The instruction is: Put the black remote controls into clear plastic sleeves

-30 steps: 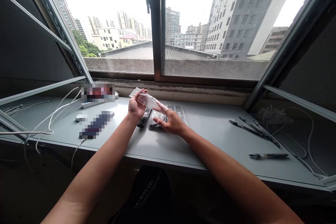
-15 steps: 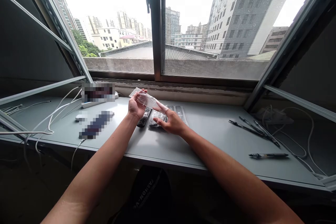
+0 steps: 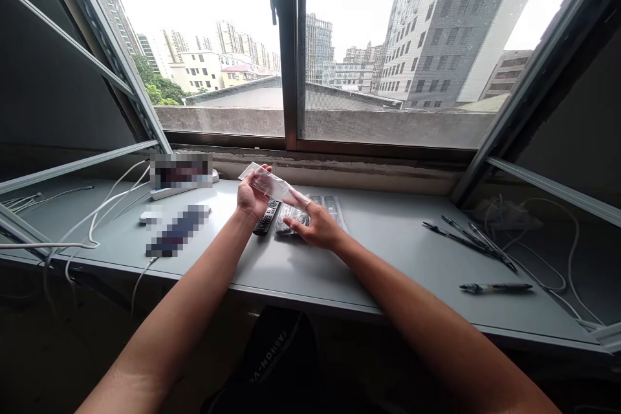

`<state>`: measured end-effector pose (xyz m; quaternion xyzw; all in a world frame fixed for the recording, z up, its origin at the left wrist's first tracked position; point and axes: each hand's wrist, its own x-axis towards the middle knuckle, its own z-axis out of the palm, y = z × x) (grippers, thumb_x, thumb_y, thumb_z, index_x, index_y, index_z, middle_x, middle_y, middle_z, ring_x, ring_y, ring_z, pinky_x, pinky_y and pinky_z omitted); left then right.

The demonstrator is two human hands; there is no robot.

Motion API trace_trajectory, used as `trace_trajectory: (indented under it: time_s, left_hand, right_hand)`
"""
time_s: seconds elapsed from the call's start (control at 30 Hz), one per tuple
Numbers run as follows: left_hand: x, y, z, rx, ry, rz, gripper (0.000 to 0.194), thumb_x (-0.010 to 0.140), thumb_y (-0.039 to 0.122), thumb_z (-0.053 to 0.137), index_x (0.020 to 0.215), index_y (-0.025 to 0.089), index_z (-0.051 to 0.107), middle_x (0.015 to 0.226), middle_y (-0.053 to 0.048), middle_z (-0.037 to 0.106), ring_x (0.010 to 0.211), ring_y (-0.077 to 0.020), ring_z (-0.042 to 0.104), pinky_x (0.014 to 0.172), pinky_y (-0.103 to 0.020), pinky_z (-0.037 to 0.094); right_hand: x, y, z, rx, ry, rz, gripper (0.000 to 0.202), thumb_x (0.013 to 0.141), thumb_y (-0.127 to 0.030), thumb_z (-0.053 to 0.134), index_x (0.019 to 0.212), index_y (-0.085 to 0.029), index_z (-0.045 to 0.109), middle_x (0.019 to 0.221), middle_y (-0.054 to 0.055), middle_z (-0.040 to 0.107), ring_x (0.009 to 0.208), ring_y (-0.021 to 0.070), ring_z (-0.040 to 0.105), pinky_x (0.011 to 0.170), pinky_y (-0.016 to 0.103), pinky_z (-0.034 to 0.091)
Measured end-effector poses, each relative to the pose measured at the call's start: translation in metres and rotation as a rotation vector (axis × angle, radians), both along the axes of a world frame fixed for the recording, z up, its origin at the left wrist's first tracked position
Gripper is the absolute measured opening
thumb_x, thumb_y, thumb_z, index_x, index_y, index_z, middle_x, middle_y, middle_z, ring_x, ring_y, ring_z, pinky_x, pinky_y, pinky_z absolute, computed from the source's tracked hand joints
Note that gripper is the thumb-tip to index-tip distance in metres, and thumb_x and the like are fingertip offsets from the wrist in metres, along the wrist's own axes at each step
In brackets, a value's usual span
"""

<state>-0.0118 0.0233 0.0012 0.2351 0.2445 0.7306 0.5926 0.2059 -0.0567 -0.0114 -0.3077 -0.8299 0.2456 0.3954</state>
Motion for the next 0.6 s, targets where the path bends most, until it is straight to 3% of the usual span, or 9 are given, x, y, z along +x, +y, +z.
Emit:
trace_trajectory:
  time_s: [0.6]
  left_hand:
    - [0.0004, 0.0001, 0.0001, 0.008, -0.013, -0.015, 0.031, 0.11, 0.03, 0.055, 0.12, 0.014, 0.079, 0.112, -0.01, 0.084, 0.094, -0.0185, 0.078, 0.083, -0.027, 0.059]
  right_hand:
    - [0.0003, 0.0025, -0.0029, 0.008, 0.018, 0.016, 0.087, 0.102, -0.04, 0.073, 0.179, -0.036, 0.031, 0.157, 0.002, 0.069, 0.151, 0.0362, 0.061, 0.13, 0.057, 0.043]
